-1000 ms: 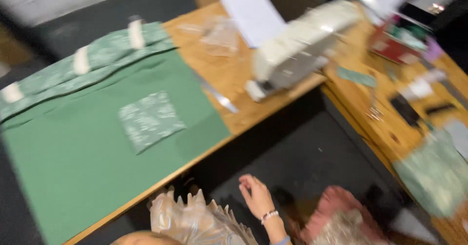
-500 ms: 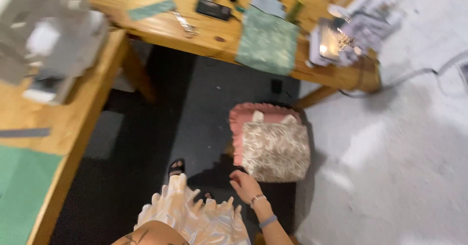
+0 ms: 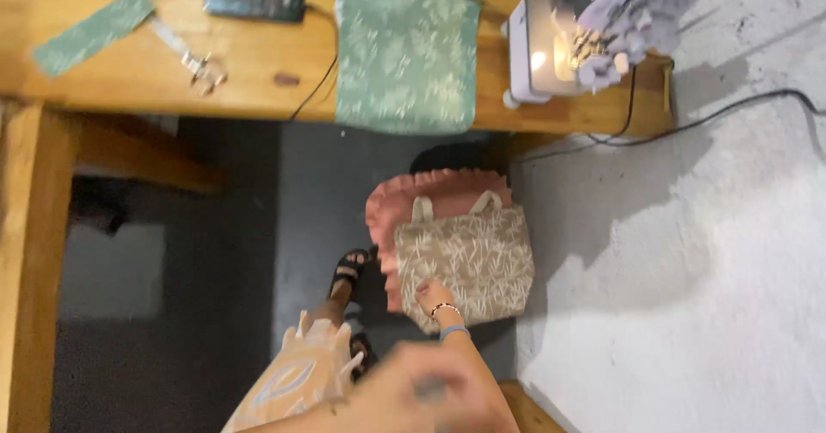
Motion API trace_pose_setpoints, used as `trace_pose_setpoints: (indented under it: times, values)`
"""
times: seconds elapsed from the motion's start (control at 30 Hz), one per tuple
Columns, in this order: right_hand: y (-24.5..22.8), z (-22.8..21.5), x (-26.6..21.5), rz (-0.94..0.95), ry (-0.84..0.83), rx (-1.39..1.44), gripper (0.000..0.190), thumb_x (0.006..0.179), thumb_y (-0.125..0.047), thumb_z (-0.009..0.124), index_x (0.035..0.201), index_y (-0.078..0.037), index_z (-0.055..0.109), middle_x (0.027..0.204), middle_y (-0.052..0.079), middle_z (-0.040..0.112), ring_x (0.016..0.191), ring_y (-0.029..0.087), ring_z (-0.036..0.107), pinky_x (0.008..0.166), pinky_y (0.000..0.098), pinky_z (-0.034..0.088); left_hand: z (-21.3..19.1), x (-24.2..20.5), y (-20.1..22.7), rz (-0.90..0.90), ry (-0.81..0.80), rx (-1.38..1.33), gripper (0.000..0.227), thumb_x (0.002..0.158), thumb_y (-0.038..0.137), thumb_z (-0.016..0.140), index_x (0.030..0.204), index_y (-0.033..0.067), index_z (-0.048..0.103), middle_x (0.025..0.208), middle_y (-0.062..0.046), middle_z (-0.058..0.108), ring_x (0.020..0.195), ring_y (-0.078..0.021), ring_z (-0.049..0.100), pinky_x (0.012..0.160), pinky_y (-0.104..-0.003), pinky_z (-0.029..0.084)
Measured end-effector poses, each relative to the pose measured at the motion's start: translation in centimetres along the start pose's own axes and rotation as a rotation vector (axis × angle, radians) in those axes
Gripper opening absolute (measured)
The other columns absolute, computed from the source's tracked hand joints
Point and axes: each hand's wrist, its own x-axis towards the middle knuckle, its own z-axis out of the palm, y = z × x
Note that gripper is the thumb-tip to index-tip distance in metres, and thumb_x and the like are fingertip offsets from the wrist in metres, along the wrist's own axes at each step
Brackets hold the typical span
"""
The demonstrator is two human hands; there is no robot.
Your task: The person aligns and pins a white fabric strip along the top edge of a green tote bag using a metal ruler for guidance. They then flip the bag to inspect the interior and handle a small patterned fabric square before moving to a different table to pick up a finished bag.
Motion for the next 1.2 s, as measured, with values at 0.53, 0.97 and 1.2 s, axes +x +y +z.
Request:
trace_pose_setpoints:
  times: [0.53,0.97,1.2]
  values:
    - [-8.8,-4.7,22.2,0.132,0.044,0.058,0.128,0.084,-0.059,0.073,0.162,-0.018,-0.019,0.173,0.004,-0.013,0.159,0.032,-0.007,0.129,0.0539,0.007,-21.6,21.3,-12.9,-0.704,0.502,-0.468,0.03,0.106,0.023,0.059,0.094,-0.0022,0.068,0.07,-0.011,0.052,0.059,-0.0194,0.046,0.065,-0.031,0.039]
    - [-6.0,-6.2,11.7,-0.023,0.429,0.344,0.049,0.099,-0.053,0.048,0.12,-0.014,0.068,0.098,0.011,0.077,0.086,0.034,0.071,0.071,0.0474,0.054,-21.7,17.2,-18.9,-0.568,0.442,-0.123,0.016,0.097,0.019,0.066,0.088,0.0075,0.073,0.076,-0.005,0.066,0.063,-0.0141,0.058,0.061,-0.025,0.045]
    - [-6.7,-8.1,-11.0,-0.199,0.158,1.678,0.019,0.105,-0.024,0.057,0.094,-0.009,0.055,0.067,0.003,0.04,0.044,0.012,0.027,0.049,0.03,0.03,-15.4,11.7,-15.5,-0.655,0.187,0.347,0.072,0.072,0.074,0.062,0.118,0.0193,0.053,0.122,-0.003,0.047,0.112,-0.0188,0.045,0.095,-0.035,0.037]
